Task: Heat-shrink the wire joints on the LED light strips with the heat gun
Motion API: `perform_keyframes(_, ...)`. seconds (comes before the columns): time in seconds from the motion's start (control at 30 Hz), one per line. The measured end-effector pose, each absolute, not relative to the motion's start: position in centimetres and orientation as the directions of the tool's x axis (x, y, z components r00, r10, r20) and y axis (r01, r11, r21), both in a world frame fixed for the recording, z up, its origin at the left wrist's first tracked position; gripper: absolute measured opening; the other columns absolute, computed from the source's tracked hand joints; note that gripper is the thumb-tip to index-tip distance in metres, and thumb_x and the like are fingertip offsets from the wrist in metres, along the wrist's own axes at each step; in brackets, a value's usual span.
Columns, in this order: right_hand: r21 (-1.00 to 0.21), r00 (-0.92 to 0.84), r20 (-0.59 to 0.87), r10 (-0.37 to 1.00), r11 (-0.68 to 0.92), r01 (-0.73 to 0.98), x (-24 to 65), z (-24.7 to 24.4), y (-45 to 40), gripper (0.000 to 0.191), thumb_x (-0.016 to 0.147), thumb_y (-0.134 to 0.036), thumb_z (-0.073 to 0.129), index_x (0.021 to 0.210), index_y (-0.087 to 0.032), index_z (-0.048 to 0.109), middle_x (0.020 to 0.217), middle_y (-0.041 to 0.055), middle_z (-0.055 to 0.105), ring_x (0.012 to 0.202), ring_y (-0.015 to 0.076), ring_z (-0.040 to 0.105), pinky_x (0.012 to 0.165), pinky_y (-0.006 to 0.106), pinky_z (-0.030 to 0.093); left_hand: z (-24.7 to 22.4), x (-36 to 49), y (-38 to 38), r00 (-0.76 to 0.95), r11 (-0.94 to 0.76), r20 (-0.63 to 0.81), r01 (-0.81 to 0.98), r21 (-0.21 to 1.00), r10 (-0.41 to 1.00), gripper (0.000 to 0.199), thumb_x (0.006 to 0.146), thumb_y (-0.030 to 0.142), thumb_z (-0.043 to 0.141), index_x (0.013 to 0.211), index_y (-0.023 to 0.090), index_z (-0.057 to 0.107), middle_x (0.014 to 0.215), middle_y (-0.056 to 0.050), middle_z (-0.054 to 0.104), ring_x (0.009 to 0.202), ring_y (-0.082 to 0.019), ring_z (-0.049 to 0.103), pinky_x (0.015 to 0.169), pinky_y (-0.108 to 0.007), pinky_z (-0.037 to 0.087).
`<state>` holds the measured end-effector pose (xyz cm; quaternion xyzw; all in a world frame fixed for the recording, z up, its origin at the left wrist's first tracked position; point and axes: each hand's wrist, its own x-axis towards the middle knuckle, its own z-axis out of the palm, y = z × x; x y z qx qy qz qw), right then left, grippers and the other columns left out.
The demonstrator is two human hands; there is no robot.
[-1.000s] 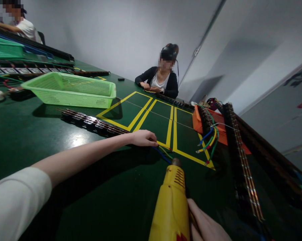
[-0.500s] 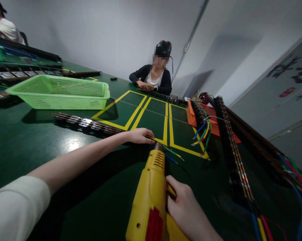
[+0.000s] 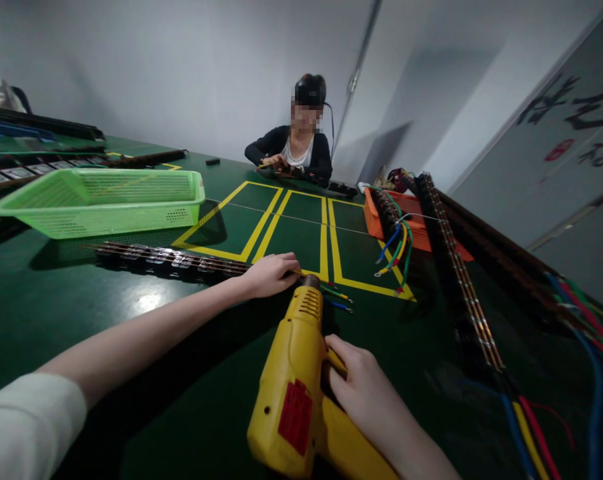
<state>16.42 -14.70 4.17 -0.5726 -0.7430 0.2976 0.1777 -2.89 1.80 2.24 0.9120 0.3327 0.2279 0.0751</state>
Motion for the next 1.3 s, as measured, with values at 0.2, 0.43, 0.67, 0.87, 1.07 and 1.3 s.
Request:
perform_keyframes(0.2, -0.648, -0.302, -0.083, 0.950, 0.179, 0.740, 17.4, 3.8, -14.5, 0.022, 0.082, -0.010, 0.039, 0.095, -0.020, 0.054, 0.098, 0.0049, 0.063, 0.091, 0.0175, 0.060, 0.077, 0.026, 0.041, 1.8, -2.9, 0.4, 0.673, -0.802, 0.490, 0.589, 0.097, 0.554, 0.023, 0.090, 0.020, 0.038, 0.109, 0.020, 0.051, 0.121, -0.007, 0.048, 0.092, -0.016, 0.057, 0.079, -0.030, 0.047)
perform_keyframes(0.43, -0.655, -0.320, -0.092, 0.943, 0.185, 0.733, 17.6, 3.6, -14.5, 0.024, 0.084, -0.012, 0.039, 0.101, -0.019, 0.055, 0.104, 0.0073, 0.063, 0.098, 0.0186, 0.059, 0.082, 0.029, 0.042, 1.7, -2.8, 0.3, 0.715, -0.772, 0.415, 0.634, -0.046, 0.563, 0.026, 0.093, 0.023, 0.035, 0.111, 0.021, 0.053, 0.128, -0.007, 0.046, 0.097, -0.019, 0.056, 0.084, -0.035, 0.045)
perform_keyframes(0.67, -0.673, -0.301, -0.115, 0.947, 0.148, 0.725, 18.5, 3.5, -14.9, 0.029, 0.085, -0.015, 0.039, 0.108, -0.018, 0.057, 0.107, 0.0081, 0.063, 0.097, 0.0180, 0.060, 0.083, 0.029, 0.044, 1.8, -2.8, 0.3, 0.691, -0.734, 0.381, 0.677, -0.044, 0.615, 0.030, 0.094, 0.031, 0.033, 0.092, 0.019, 0.060, 0.122, -0.006, 0.049, 0.092, -0.018, 0.057, 0.080, -0.034, 0.044)
perform_keyframes(0.87, -0.653, -0.298, -0.112, 0.948, 0.156, 0.741, 19.8, 3.4, -15.6, 0.029, 0.088, -0.021, 0.038, 0.109, -0.017, 0.058, 0.107, 0.0093, 0.064, 0.096, 0.0187, 0.061, 0.081, 0.028, 0.046, 0.9, -1.9, -0.7, 0.567, -0.624, 0.462, 0.780, -0.037, 0.681, 0.030, 0.096, 0.027, 0.027, 0.097, 0.014, 0.054, 0.111, -0.008, 0.054, 0.092, -0.018, 0.055, 0.084, -0.034, 0.040)
perform_keyframes(1.07, -0.635, -0.280, -0.132, 0.951, 0.136, 0.760, 19.8, 3.7, -15.8, 0.030, 0.088, -0.020, 0.036, 0.110, -0.016, 0.056, 0.107, 0.0100, 0.063, 0.097, 0.0188, 0.061, 0.081, 0.029, 0.045, 0.2, -1.6, -0.9, 0.528, -0.613, 0.482, 0.790, 0.025, 0.700, 0.026, 0.096, 0.026, 0.028, 0.096, 0.015, 0.052, 0.111, -0.007, 0.054, 0.091, -0.018, 0.054, 0.078, -0.034, 0.039)
perform_keyframes(1.3, -0.649, -0.302, -0.141, 0.943, 0.142, 0.747, 19.1, 4.0, -15.8, 0.028, 0.088, -0.017, 0.037, 0.108, -0.018, 0.055, 0.107, 0.0086, 0.063, 0.097, 0.0181, 0.060, 0.081, 0.029, 0.044, 0.3, -1.5, -0.7, 0.525, -0.619, 0.465, 0.783, 0.064, 0.713, 0.021, 0.094, 0.024, 0.032, 0.097, 0.016, 0.052, 0.107, -0.007, 0.055, 0.093, -0.018, 0.054, 0.078, -0.033, 0.039)
